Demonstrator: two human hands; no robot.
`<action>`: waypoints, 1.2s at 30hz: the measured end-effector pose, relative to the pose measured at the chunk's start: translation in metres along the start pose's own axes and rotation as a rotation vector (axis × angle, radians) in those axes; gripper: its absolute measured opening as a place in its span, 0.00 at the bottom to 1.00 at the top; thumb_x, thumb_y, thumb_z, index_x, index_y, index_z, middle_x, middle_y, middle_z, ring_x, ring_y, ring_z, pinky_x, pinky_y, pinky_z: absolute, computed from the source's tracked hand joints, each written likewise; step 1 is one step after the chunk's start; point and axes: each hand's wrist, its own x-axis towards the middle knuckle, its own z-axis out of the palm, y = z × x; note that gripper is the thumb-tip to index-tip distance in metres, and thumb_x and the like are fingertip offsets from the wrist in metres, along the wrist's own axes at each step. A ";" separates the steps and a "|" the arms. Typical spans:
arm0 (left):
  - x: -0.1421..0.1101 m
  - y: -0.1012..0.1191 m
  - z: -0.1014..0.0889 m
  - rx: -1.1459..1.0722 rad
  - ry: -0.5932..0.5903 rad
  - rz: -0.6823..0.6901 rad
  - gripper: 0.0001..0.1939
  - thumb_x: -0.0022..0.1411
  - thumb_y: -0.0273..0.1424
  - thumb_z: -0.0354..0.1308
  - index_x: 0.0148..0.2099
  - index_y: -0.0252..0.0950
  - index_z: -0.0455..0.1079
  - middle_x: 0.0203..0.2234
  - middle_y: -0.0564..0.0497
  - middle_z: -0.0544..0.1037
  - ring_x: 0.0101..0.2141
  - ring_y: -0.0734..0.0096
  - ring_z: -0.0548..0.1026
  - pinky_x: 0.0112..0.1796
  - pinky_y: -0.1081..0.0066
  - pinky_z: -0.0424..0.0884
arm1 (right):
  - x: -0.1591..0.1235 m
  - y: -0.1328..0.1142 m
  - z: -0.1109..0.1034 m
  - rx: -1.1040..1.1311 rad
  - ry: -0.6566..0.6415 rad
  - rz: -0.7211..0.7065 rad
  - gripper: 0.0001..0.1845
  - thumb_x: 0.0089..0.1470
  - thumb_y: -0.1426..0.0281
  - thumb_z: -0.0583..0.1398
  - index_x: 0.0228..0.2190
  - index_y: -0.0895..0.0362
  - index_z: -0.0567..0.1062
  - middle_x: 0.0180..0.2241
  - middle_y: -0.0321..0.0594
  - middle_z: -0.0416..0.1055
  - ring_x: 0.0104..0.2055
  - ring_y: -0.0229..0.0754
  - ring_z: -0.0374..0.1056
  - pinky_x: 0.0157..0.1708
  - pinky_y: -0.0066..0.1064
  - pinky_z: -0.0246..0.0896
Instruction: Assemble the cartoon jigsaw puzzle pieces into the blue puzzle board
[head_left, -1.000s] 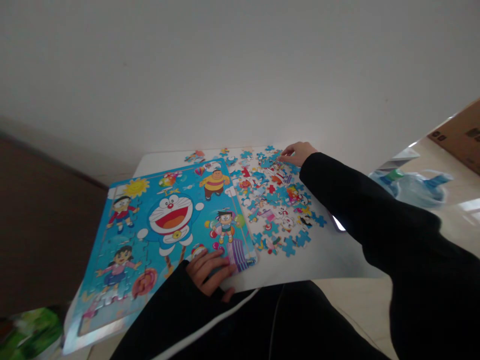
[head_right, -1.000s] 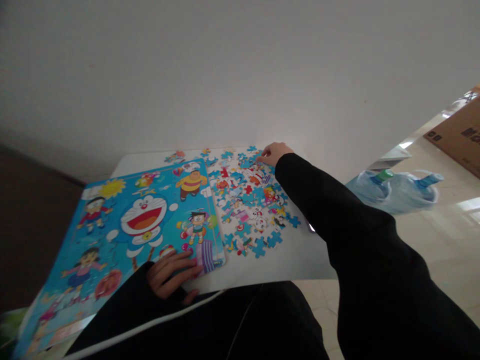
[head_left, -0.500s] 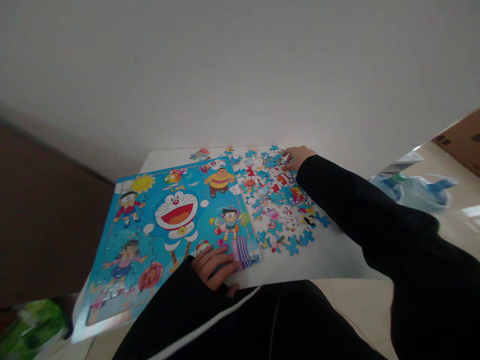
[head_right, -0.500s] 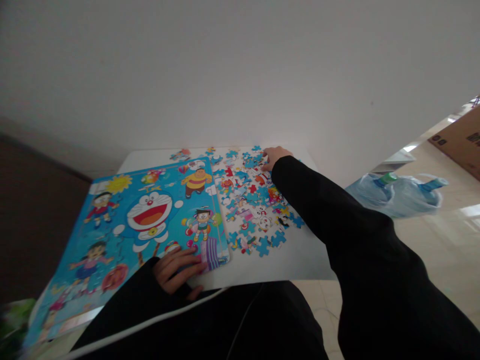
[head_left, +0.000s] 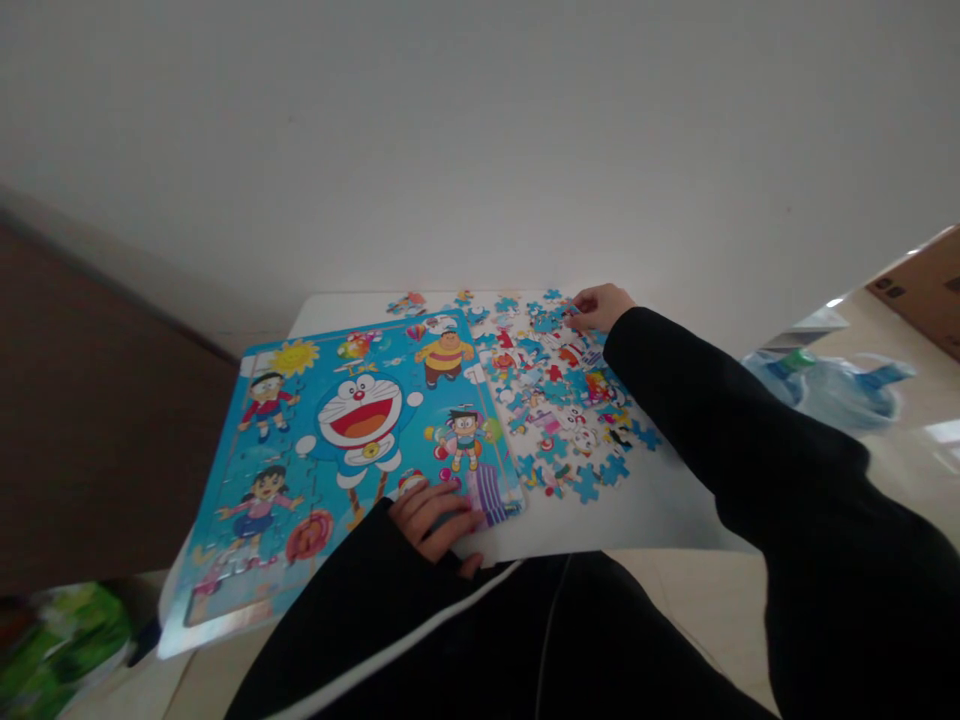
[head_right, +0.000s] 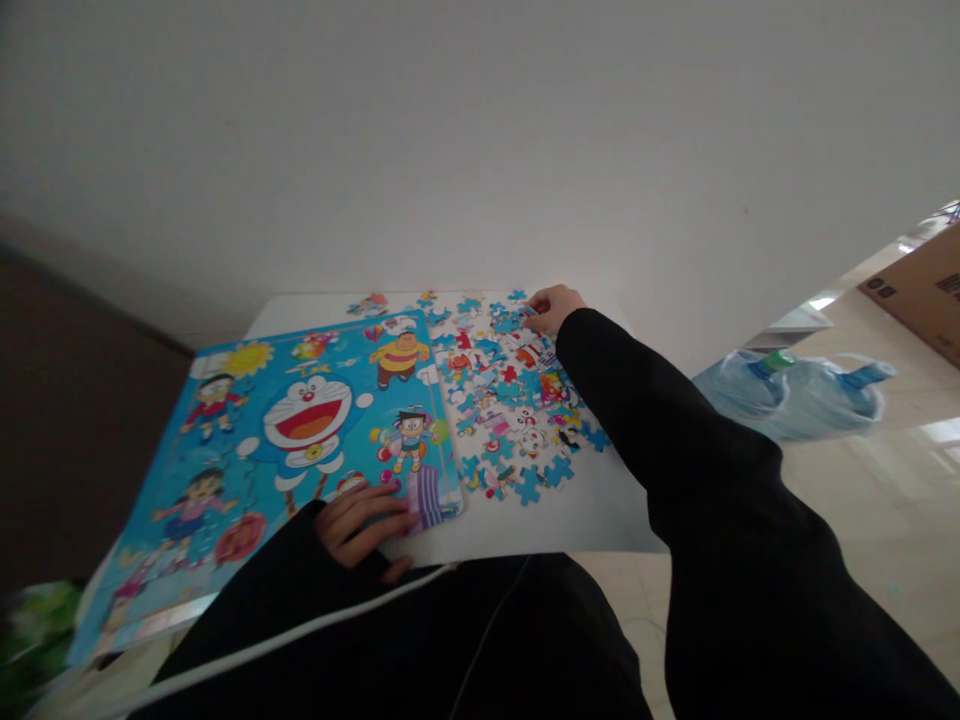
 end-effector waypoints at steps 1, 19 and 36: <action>0.002 0.003 -0.002 -0.023 0.007 -0.042 0.12 0.54 0.35 0.58 0.41 0.39 0.73 0.35 0.48 0.77 0.42 0.60 0.74 0.47 0.57 0.67 | -0.006 -0.006 -0.001 0.114 -0.018 -0.009 0.10 0.40 0.71 0.66 0.29 0.61 0.76 0.23 0.37 0.72 0.24 0.34 0.66 0.26 0.27 0.61; 0.084 0.031 -0.007 -1.302 0.366 -1.018 0.22 0.49 0.40 0.66 0.46 0.38 0.73 0.39 0.47 0.79 0.41 0.64 0.76 0.36 0.76 0.73 | -0.141 -0.107 0.063 0.714 -0.151 -0.428 0.14 0.49 0.58 0.60 0.31 0.56 0.77 0.33 0.39 0.73 0.33 0.37 0.67 0.27 0.28 0.62; 0.079 0.025 -0.001 -1.095 0.497 -0.964 0.17 0.48 0.38 0.66 0.40 0.36 0.75 0.34 0.49 0.80 0.35 0.69 0.77 0.38 0.71 0.74 | -0.145 -0.103 0.086 0.797 -0.195 -0.329 0.16 0.40 0.58 0.66 0.25 0.57 0.74 0.23 0.36 0.72 0.22 0.33 0.64 0.22 0.27 0.60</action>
